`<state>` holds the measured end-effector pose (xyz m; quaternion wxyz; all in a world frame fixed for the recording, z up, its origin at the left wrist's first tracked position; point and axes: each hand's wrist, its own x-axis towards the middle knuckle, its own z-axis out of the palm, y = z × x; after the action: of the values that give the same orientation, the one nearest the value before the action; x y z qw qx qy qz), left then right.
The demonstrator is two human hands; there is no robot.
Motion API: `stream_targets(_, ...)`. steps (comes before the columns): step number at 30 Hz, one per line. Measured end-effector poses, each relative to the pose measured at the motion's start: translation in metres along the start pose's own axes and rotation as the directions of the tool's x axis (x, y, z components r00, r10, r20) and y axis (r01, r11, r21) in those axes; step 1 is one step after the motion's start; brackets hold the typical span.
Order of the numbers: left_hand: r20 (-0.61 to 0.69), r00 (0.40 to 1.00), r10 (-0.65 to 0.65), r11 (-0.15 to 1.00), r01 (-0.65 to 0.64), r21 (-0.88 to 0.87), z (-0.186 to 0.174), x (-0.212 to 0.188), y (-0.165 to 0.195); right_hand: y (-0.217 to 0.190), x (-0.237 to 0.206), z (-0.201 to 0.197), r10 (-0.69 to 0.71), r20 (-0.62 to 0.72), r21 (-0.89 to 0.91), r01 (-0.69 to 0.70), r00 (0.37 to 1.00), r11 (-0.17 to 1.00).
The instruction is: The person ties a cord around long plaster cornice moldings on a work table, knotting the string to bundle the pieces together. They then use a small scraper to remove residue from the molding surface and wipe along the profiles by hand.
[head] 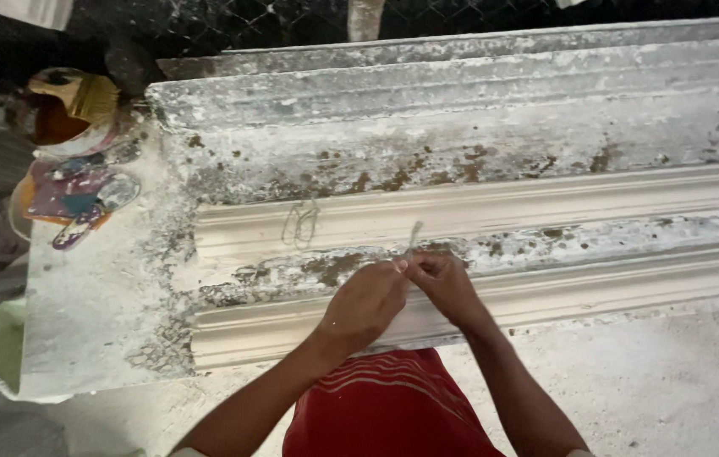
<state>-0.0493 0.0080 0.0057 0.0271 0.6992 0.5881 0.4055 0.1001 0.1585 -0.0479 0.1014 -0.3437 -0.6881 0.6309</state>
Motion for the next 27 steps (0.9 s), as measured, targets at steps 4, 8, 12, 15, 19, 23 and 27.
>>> stream_targets(4,0.083,0.896,0.436,0.855,-0.441,0.275,0.009,0.002,-0.004,-0.001,-0.01,-0.033,0.08,0.265,-0.334,0.013,0.961,0.943)
stream_targets(8,0.215,0.803,0.555,0.772,-0.594,0.227,0.017,0.003,-0.007,0.002,-0.021,-0.048,0.081,0.423,-0.417,0.114,0.902,0.902)
stream_targets(12,0.297,0.817,0.495,0.831,-0.545,0.114,0.022,0.003,-0.003,0.001,-0.029,-0.058,0.068,0.515,-0.421,0.183,0.855,0.889)
stream_targets(15,0.305,0.919,0.249,0.964,-0.265,0.011,0.026,0.004,0.0,-0.005,-0.033,-0.061,0.093,0.41,-0.4,0.087,0.907,0.912)
stream_targets(19,0.067,0.998,-0.003,0.986,0.014,-0.167,0.034,0.011,0.004,-0.015,-0.036,-0.047,-0.337,0.134,-0.278,0.362,0.932,0.89)
stream_targets(23,-0.086,0.964,-0.251,0.855,0.18,-0.486,0.04,0.021,0.013,-0.028,-0.03,-0.027,-0.712,-0.051,-0.452,0.619,0.701,0.642)
stream_targets(27,0.238,0.768,-0.594,0.295,0.483,-0.824,0.037,0.033,0.022,-0.036,-0.02,-0.018,-0.932,-0.053,-0.66,0.688,0.358,0.302)
